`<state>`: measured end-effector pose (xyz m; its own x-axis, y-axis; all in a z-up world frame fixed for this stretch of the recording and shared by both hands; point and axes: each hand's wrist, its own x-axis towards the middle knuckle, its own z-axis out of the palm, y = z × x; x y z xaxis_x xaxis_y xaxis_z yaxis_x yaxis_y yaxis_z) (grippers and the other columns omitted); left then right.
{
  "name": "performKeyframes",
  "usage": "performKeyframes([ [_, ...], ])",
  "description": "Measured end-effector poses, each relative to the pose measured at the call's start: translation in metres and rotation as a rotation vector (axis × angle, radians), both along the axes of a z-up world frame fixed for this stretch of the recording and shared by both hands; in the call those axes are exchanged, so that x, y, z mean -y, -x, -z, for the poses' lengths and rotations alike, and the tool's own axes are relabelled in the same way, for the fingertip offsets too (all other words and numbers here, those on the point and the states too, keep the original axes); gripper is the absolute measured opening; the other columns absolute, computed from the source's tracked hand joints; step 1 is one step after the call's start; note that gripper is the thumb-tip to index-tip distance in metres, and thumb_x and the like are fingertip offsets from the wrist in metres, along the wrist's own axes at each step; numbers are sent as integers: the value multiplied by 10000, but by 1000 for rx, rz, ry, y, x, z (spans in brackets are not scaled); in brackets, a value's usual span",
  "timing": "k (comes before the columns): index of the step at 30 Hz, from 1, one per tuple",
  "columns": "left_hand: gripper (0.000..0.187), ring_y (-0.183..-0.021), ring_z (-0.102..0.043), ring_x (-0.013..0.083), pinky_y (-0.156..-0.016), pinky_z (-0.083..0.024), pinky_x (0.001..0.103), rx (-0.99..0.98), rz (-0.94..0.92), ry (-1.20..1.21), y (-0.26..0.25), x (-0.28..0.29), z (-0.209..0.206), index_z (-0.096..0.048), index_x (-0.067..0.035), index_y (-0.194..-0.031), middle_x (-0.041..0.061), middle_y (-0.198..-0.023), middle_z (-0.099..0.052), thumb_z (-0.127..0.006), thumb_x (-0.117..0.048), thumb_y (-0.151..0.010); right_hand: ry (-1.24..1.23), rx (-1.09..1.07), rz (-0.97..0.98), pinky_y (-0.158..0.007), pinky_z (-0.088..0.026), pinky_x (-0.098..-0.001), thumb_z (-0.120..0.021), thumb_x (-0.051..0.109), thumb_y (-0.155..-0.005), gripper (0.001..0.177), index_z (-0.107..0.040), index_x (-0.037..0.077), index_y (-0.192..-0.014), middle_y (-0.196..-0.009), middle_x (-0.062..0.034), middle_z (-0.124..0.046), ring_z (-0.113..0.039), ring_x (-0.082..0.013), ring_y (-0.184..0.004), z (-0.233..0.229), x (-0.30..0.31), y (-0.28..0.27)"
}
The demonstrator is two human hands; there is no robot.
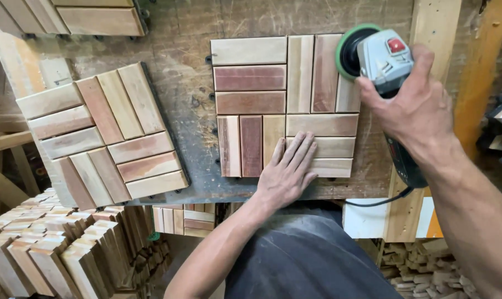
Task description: The person uses a handheld orbital sander to smooth the surface of a wooden block composed of multiple smaller pieces arranged in a pattern. The person holds the block steady with one hand while moving the sander across the surface with the other hand.
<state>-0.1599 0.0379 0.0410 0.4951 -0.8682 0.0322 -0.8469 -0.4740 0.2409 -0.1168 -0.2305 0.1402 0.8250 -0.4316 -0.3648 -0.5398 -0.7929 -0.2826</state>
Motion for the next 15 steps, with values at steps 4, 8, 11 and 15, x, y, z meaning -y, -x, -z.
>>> performKeyframes([
  [4, 502, -1525, -392, 254, -1260, -310, 472, -17, 6, 134, -7, -15, -1, -510, -67, -1542, 89, -1623, -436, -469, -375, -1147, -55, 65, -63, -622, -628, -545, -593, 559, -1100, 740, -288, -21, -1444, -1045, -311, -652, -700, -475, -773, -6, -20, -5],
  [8, 663, -1566, -311, 292, -1294, -231, 507, -29, -376, 38, -1, -31, 3, -382, -75, -1597, 98, -1666, -356, -477, -503, -1099, 49, -29, -214, -357, -595, -414, -592, 652, -959, 816, -346, 49, -1451, -835, -190, -603, -638, -315, -497, 5, -49, 36],
  [11, 775, -1593, -252, 310, -1308, -208, 527, -53, -524, -34, 3, -39, 6, -301, -83, -1626, 124, -1698, -275, -510, -583, -1072, 291, 88, -428, -320, -524, -405, -584, 799, -856, 951, -464, 66, -1449, -836, -96, -644, -617, -260, -416, 20, -62, 76],
  [15, 770, -1604, -211, 316, -1315, -154, 564, -54, -583, -66, 2, -44, 13, -247, -47, -1634, 164, -1708, -217, -505, -523, -1087, 255, -89, -396, -417, -580, -549, -588, 833, -759, 1051, -391, 136, -1522, -864, -161, -735, -701, -400, -491, 22, -58, 83],
])
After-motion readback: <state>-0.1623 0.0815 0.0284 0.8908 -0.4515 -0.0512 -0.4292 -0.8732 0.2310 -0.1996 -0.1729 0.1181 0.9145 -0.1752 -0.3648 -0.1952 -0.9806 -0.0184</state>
